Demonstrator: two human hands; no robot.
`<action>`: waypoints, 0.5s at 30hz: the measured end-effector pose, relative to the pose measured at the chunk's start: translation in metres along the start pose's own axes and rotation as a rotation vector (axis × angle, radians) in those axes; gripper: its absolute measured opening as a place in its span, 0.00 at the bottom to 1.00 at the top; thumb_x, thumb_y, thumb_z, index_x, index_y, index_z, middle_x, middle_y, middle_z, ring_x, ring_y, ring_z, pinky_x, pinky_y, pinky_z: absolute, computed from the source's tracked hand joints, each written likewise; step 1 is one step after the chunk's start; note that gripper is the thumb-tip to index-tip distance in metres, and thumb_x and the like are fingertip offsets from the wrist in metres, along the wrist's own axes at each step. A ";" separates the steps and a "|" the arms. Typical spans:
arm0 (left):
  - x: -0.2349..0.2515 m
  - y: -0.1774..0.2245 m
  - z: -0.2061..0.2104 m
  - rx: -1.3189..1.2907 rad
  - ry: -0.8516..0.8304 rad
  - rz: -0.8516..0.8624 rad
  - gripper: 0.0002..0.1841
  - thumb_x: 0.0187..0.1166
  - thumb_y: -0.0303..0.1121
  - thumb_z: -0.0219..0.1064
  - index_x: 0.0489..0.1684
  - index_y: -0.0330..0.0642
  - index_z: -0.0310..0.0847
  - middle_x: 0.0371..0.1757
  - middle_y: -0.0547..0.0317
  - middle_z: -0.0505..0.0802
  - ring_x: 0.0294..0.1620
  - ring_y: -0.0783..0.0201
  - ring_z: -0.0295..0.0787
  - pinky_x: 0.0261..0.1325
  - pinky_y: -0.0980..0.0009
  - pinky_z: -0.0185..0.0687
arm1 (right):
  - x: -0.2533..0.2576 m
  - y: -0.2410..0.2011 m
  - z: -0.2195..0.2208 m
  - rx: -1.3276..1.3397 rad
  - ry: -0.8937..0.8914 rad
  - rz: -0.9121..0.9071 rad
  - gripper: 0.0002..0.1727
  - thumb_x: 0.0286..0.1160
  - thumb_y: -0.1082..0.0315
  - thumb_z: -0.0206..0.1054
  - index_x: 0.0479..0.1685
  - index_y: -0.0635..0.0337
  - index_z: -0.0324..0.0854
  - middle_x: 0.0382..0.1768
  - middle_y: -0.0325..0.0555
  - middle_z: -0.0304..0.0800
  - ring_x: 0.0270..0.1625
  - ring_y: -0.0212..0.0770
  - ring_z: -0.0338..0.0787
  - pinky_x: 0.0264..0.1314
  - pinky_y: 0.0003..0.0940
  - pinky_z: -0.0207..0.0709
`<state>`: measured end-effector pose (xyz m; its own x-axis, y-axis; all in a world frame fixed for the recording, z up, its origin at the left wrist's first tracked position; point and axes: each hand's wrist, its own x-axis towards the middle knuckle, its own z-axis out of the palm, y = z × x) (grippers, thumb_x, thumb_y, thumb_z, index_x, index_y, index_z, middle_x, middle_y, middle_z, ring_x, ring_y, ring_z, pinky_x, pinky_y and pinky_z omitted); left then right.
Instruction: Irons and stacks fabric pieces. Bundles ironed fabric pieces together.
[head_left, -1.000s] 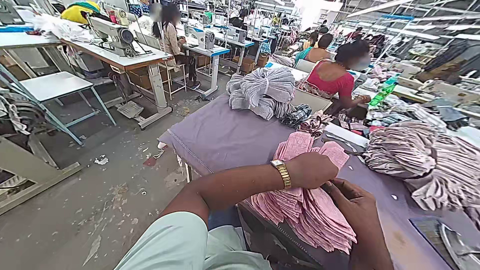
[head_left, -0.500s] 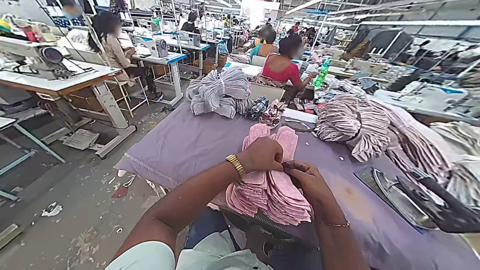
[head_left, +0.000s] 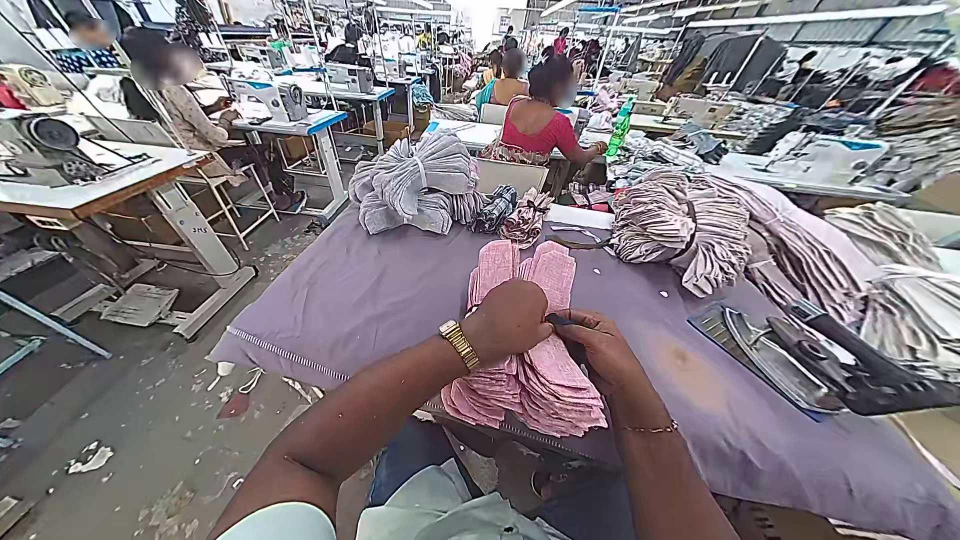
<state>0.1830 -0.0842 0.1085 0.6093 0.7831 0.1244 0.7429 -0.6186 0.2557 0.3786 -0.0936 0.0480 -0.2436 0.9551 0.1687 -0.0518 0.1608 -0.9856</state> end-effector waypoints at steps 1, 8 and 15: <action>0.000 -0.001 0.001 0.001 0.001 0.002 0.21 0.82 0.48 0.64 0.30 0.37 0.89 0.44 0.47 0.91 0.52 0.49 0.88 0.58 0.48 0.81 | 0.000 0.000 0.000 0.000 0.001 0.002 0.11 0.74 0.74 0.60 0.35 0.63 0.91 0.26 0.42 0.90 0.27 0.31 0.86 0.31 0.28 0.81; 0.006 -0.011 0.003 -0.226 -0.023 -0.103 0.18 0.77 0.48 0.70 0.30 0.42 0.92 0.46 0.54 0.92 0.51 0.57 0.87 0.57 0.53 0.82 | 0.000 0.001 0.002 -0.011 0.039 0.010 0.11 0.73 0.74 0.61 0.34 0.62 0.91 0.24 0.40 0.89 0.25 0.30 0.83 0.29 0.28 0.77; 0.007 -0.014 0.011 -0.331 0.060 -0.116 0.15 0.71 0.46 0.71 0.24 0.44 0.90 0.47 0.57 0.91 0.54 0.61 0.86 0.58 0.57 0.80 | -0.004 0.000 0.005 0.000 0.094 0.000 0.11 0.74 0.74 0.63 0.34 0.64 0.92 0.25 0.43 0.90 0.26 0.31 0.85 0.29 0.29 0.79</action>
<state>0.1798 -0.0710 0.0955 0.5016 0.8553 0.1296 0.6702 -0.4790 0.5669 0.3746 -0.0992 0.0478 -0.1514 0.9743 0.1669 -0.0516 0.1608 -0.9856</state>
